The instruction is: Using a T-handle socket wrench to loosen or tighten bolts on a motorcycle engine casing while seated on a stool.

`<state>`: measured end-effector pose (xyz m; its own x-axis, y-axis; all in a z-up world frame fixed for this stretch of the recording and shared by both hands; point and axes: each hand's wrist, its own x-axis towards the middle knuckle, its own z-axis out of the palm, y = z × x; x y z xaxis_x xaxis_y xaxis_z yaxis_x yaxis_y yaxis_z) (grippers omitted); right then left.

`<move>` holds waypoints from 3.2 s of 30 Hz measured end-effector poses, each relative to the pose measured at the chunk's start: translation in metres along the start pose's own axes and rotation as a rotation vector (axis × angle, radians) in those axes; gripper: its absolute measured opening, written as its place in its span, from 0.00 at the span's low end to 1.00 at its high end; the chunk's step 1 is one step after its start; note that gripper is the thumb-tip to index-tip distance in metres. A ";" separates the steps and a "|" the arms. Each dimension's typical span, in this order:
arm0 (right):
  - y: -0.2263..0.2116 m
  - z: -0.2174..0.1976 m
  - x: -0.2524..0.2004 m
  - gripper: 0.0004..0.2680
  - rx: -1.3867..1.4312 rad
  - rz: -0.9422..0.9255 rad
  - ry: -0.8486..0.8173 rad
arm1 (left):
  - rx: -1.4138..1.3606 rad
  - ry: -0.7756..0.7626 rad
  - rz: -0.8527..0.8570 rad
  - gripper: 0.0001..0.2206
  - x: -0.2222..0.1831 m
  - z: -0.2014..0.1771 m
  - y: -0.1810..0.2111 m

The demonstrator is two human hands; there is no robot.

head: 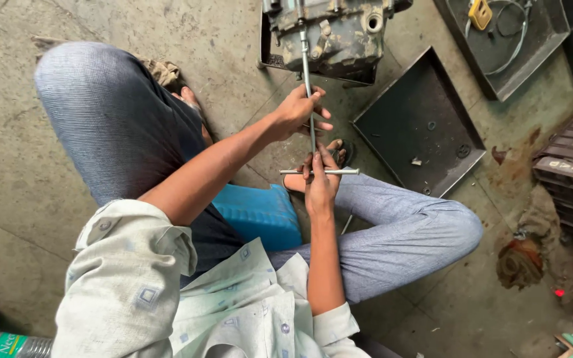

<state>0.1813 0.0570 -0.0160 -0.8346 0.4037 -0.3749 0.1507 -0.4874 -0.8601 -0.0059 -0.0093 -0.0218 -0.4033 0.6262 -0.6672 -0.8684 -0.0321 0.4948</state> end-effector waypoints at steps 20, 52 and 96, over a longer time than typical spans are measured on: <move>0.002 -0.009 0.018 0.13 0.690 0.334 -0.110 | 0.153 0.049 0.092 0.16 -0.005 -0.004 0.014; -0.044 -0.007 -0.042 0.29 0.592 0.064 -0.138 | -0.199 0.004 0.139 0.23 0.020 0.005 -0.023; 0.044 -0.043 -0.019 0.17 -0.222 0.187 -0.063 | -0.188 0.040 0.169 0.15 0.016 -0.010 -0.012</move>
<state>0.2265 0.0613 -0.0613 -0.8115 0.2708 -0.5178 0.4113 -0.3648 -0.8353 -0.0050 -0.0065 -0.0440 -0.5555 0.5680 -0.6072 -0.8244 -0.2808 0.4914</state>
